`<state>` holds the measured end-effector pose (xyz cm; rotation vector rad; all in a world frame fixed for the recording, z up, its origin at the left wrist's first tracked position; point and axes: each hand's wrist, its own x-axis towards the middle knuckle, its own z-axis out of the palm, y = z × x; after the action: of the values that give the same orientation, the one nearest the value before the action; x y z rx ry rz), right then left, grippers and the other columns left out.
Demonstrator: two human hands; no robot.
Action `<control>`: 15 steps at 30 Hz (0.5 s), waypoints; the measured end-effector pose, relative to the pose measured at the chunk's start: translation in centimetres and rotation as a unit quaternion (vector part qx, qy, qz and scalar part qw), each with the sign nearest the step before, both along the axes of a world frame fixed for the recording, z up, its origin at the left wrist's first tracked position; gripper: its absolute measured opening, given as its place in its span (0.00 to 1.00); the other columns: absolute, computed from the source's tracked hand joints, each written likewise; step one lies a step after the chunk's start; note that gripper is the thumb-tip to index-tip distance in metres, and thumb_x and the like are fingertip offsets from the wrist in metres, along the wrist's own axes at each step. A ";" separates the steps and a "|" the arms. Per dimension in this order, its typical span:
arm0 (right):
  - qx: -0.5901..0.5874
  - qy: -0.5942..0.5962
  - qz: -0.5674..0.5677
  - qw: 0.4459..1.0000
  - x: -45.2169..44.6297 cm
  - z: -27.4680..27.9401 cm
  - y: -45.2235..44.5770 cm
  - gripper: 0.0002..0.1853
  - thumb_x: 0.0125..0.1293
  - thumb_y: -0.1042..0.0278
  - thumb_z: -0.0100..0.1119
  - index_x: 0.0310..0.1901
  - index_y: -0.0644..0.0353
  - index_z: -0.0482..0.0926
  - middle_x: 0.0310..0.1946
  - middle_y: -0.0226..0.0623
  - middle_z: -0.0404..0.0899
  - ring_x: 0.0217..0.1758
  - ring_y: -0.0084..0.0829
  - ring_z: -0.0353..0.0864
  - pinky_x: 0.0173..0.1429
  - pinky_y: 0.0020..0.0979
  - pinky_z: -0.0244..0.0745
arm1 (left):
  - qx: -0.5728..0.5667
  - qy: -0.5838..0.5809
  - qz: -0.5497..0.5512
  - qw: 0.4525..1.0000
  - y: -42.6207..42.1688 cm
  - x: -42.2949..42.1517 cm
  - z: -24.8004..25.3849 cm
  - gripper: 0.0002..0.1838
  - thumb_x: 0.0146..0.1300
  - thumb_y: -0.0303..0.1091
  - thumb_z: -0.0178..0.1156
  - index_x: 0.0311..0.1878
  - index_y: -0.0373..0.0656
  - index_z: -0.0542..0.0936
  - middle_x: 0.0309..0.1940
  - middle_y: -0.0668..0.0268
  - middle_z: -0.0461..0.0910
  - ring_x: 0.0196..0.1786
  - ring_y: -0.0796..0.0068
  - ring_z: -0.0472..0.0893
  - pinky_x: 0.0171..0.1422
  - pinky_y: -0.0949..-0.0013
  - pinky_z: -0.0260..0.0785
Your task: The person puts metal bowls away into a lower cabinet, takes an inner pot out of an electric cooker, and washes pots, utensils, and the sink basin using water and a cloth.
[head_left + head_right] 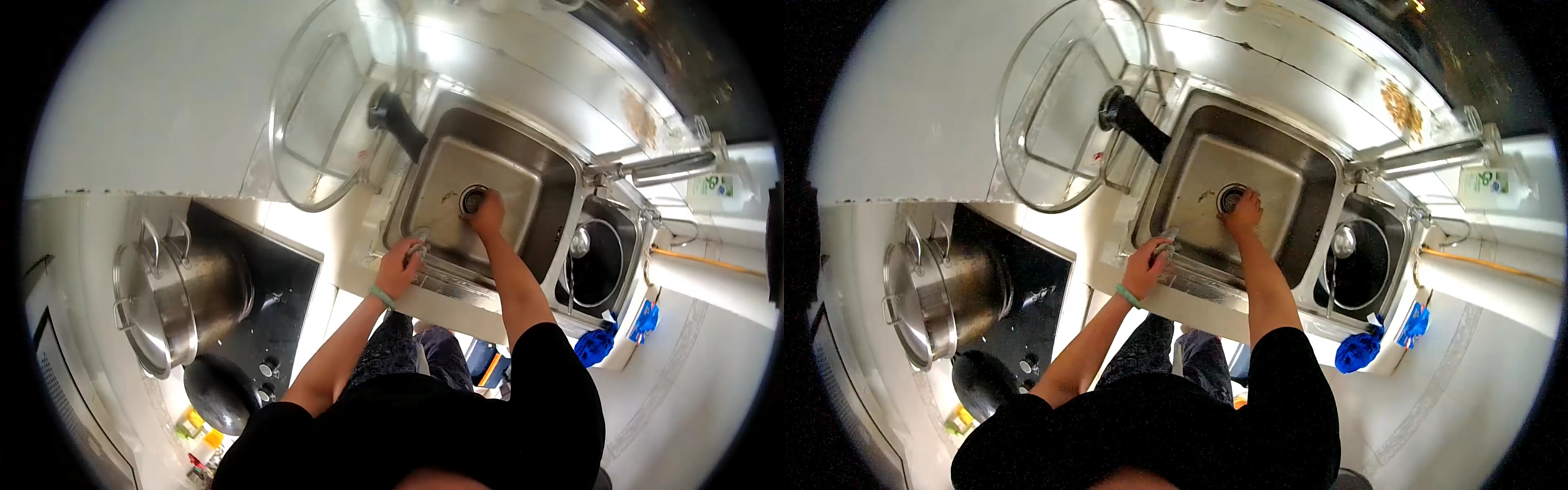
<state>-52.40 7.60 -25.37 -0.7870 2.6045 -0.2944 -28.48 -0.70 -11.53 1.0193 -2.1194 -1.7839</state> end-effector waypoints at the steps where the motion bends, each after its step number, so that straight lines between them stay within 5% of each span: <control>1: 0.002 0.000 0.011 1.000 0.2 0.5 0.0 0.42 0.36 0.61 0.73 0.54 0.64 0.63 0.53 0.53 0.63 0.56 0.47 0.65 0.56 0.40 0.66 | 0.002 0.009 0.003 1.000 0.0 0.0 0.0 0.12 0.59 0.25 0.48 0.47 0.39 0.72 0.34 0.58 0.75 0.32 0.71 0.80 0.34 0.71 0.69; 3: 0.016 -0.003 -0.042 0.999 0.9 1.6 0.1 0.47 0.37 0.56 0.73 0.58 0.63 0.57 0.61 0.46 0.56 0.61 0.44 0.61 0.60 0.40 0.63 | 0.003 0.018 0.022 1.000 0.5 -0.1 0.5 0.12 0.59 0.25 0.48 0.47 0.39 0.72 0.34 0.58 0.75 0.31 0.71 0.80 0.34 0.71 0.69; 5: -0.076 0.120 -0.013 0.990 1.5 0.6 1.1 0.34 0.42 0.55 0.68 0.48 0.68 0.68 0.45 0.50 0.71 0.50 0.47 0.70 0.52 0.39 0.68 | 0.049 -0.021 0.023 0.998 0.4 -0.6 1.5 0.17 0.59 0.29 0.50 0.52 0.41 0.66 0.33 0.54 0.75 0.30 0.65 0.80 0.34 0.67 0.70; 8: -0.194 -0.173 -0.050 0.964 2.8 5.0 1.5 0.22 0.53 0.59 0.61 0.46 0.65 0.73 0.42 0.40 0.75 0.45 0.36 0.74 0.51 0.32 0.68 | -0.032 -0.036 0.045 0.998 2.3 -1.4 -3.4 0.25 0.58 0.36 0.52 0.58 0.43 0.58 0.26 0.55 0.74 0.26 0.65 0.76 0.33 0.65 0.68; 9: -0.365 -0.356 -0.101 0.855 2.5 2.2 2.2 0.20 0.58 0.61 0.58 0.50 0.61 0.72 0.44 0.34 0.75 0.46 0.30 0.74 0.51 0.31 0.68 | -0.056 -0.037 0.080 0.994 2.9 -2.8 -3.1 0.24 0.57 0.38 0.53 0.54 0.41 0.60 0.27 0.54 0.76 0.29 0.59 0.77 0.36 0.61 0.68; 11: -0.380 -0.427 -0.092 0.816 4.7 8.5 2.3 0.29 0.64 0.47 0.45 0.58 0.62 0.66 0.55 0.37 0.68 0.56 0.32 0.68 0.59 0.31 0.61 | 0.021 -0.083 0.056 0.995 2.7 -4.6 3.5 0.23 0.55 0.40 0.56 0.51 0.40 0.64 0.33 0.51 0.77 0.35 0.57 0.78 0.41 0.60 0.68; 12: -0.399 -0.422 -0.098 0.808 5.7 10.4 2.5 0.30 0.65 0.44 0.42 0.60 0.60 0.62 0.59 0.37 0.64 0.60 0.31 0.64 0.61 0.33 0.59 | -0.043 -0.005 0.080 0.996 4.1 -7.4 -1.8 0.22 0.55 0.42 0.56 0.49 0.40 0.68 0.36 0.49 0.76 0.40 0.58 0.77 0.43 0.59 0.67; 14: -0.410 -0.582 -0.200 0.673 7.0 13.3 2.9 0.26 0.67 0.48 0.37 0.59 0.58 0.63 0.58 0.36 0.64 0.61 0.31 0.63 0.60 0.32 0.59 | 0.050 -0.013 0.106 0.993 4.5 -8.8 2.2 0.22 0.52 0.42 0.57 0.45 0.37 0.72 0.39 0.51 0.76 0.41 0.53 0.75 0.46 0.58 0.67; 15: -0.395 -0.597 -0.174 0.676 6.9 12.9 3.3 0.26 0.67 0.48 0.37 0.59 0.58 0.63 0.58 0.36 0.64 0.61 0.31 0.63 0.60 0.32 0.59 | -0.007 -0.042 0.108 0.993 5.2 -11.0 0.1 0.22 0.51 0.41 0.58 0.46 0.36 0.73 0.40 0.51 0.75 0.42 0.52 0.75 0.46 0.59 0.67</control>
<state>-45.51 10.88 -12.45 -0.1059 1.2183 -1.5129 -39.47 4.48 -11.44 1.2867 -1.9772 -1.6481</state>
